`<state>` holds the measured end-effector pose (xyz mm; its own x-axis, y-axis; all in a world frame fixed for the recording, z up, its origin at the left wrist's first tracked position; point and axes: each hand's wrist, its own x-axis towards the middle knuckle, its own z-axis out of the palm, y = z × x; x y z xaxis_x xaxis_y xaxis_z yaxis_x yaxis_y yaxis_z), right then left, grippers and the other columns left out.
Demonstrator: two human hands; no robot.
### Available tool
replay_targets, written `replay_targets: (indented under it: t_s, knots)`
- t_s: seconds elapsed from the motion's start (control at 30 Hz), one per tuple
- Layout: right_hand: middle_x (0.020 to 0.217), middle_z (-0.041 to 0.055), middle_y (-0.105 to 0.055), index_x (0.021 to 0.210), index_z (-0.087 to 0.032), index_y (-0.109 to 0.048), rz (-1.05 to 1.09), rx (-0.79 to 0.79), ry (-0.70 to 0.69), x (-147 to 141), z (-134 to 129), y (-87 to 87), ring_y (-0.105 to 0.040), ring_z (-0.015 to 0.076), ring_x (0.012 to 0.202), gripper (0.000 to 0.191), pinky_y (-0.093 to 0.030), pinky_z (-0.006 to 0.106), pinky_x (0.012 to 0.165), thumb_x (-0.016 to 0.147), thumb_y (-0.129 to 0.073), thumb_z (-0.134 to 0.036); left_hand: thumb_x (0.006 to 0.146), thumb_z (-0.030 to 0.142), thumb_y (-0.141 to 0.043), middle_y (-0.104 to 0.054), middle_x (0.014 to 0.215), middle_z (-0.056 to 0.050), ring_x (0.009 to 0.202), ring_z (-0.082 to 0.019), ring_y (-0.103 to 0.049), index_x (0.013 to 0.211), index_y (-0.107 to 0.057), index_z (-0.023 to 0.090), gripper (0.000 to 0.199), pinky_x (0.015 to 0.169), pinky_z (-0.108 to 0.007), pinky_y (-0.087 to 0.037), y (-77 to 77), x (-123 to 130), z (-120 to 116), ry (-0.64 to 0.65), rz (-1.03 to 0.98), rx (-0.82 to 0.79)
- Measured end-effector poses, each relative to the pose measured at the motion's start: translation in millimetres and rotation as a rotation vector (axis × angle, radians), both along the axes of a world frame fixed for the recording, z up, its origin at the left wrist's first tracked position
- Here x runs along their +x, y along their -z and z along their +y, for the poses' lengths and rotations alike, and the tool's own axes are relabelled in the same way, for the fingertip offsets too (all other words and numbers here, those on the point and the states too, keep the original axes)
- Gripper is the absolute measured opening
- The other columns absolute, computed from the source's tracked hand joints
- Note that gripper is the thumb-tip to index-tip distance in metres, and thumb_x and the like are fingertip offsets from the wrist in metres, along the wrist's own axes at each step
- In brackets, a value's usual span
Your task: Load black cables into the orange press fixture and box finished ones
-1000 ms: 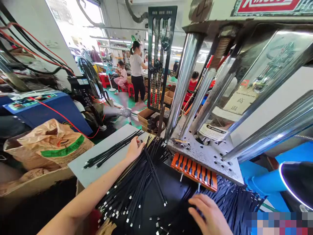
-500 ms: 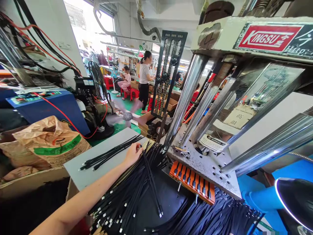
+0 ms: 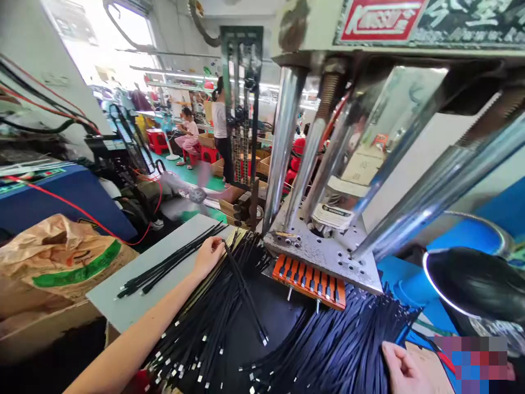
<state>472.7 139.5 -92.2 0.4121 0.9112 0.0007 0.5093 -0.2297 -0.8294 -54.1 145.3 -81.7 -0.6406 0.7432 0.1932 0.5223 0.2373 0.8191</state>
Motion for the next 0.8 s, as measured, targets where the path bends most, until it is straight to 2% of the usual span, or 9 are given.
replay_targets:
  t_s: [0.1,0.23,0.37,0.43,0.5,0.63,0.73,0.8]
  knots:
    - [0.075,0.0097,-0.072,0.069,-0.02,-0.071,0.122,0.036,0.031,-4.1,-2.9,-1.4,-0.067,0.0307,0.075,0.042,-0.056,0.042,0.07,0.05,-0.069,-0.058,0.074,0.041,-0.054,-0.067,0.092,-0.009,0.082,-0.022,-0.061,0.098,-0.063,0.014,0.037,0.079,-0.038,-0.05,-2.4,-1.0,1.3,0.006,-0.009,-0.012]
    - [0.064,0.0046,-0.064,0.072,-0.014,-0.068,0.233,0.194,0.067,-8.5,-5.2,-2.6,-0.057,0.019,0.062,0.043,-0.047,0.03,0.056,0.059,-0.069,-0.056,0.072,0.046,-0.052,-0.066,0.091,-0.009,0.081,-0.023,-0.06,0.098,-0.062,0.014,0.042,0.077,-0.037,-0.049,-5.5,-0.3,7.3,-0.01,-0.013,-0.022]
    - [0.052,-0.002,-0.051,0.074,-0.014,-0.066,0.166,0.279,0.06,-14.5,-14.1,-13.8,-0.043,0.0123,0.049,0.037,-0.034,0.025,0.047,0.07,-0.066,-0.051,0.073,0.045,-0.047,-0.065,0.09,-0.01,0.079,-0.02,-0.059,0.099,-0.06,0.013,0.043,0.072,-0.032,-0.049,-15.2,4.8,10.0,0.006,0.014,0.009]
    - [0.051,-0.0035,-0.047,0.073,-0.015,-0.065,0.049,0.304,-0.026,-21.2,-19.6,-27.8,-0.04,0.0118,0.048,0.033,-0.033,0.026,0.048,0.077,-0.063,-0.048,0.073,0.045,-0.049,-0.065,0.087,-0.007,0.076,-0.019,-0.059,0.098,-0.061,0.015,0.042,0.069,-0.03,-0.048,-26.6,10.7,9.4,0.081,0.033,0.012]
    - [0.054,-0.0028,-0.048,0.075,-0.017,-0.065,-0.088,0.292,-0.226,-29.8,-22.7,-46.7,-0.042,0.0126,0.05,0.03,-0.034,0.027,0.05,0.084,-0.059,-0.045,0.074,0.047,-0.053,-0.065,0.08,-0.004,0.071,-0.017,-0.058,0.095,-0.063,0.017,0.039,0.067,-0.028,-0.047,-42.3,21.8,8.6,0.287,0.084,-0.022]
    - [0.063,0.0,-0.057,0.086,-0.019,-0.067,-0.255,0.267,-0.678,-50.4,-16.2,-84.4,-0.05,0.0143,0.056,0.023,-0.039,0.027,0.054,0.091,-0.055,-0.038,0.082,0.047,-0.053,-0.068,0.08,-0.003,0.072,-0.017,-0.061,0.093,-0.067,0.02,0.033,0.066,-0.027,-0.045,-76.7,64.3,5.5,0.9,0.216,-0.178]
    - [0.068,0.0013,-0.059,0.087,-0.019,-0.066,-0.346,0.31,-0.832,-65.2,-3.6,-98.3,-0.055,0.0148,0.061,0.018,-0.041,0.026,0.056,0.092,-0.054,-0.031,0.088,0.041,-0.052,-0.07,0.088,-0.003,0.076,-0.016,-0.063,0.096,-0.068,0.02,0.027,0.069,-0.025,-0.046,-93.4,103.0,2.6,1.219,0.22,-0.256]
    - [0.073,0.0026,-0.061,0.087,-0.018,-0.066,-0.398,0.351,-0.868,-72.4,5.5,-100.3,-0.057,0.0156,0.066,0.016,-0.042,0.026,0.06,0.092,-0.054,-0.027,0.09,0.037,-0.051,-0.069,0.087,-0.002,0.075,-0.014,-0.062,0.096,-0.067,0.02,0.024,0.071,-0.025,-0.046,-98.1,123.3,2.7,1.314,0.266,-0.227]
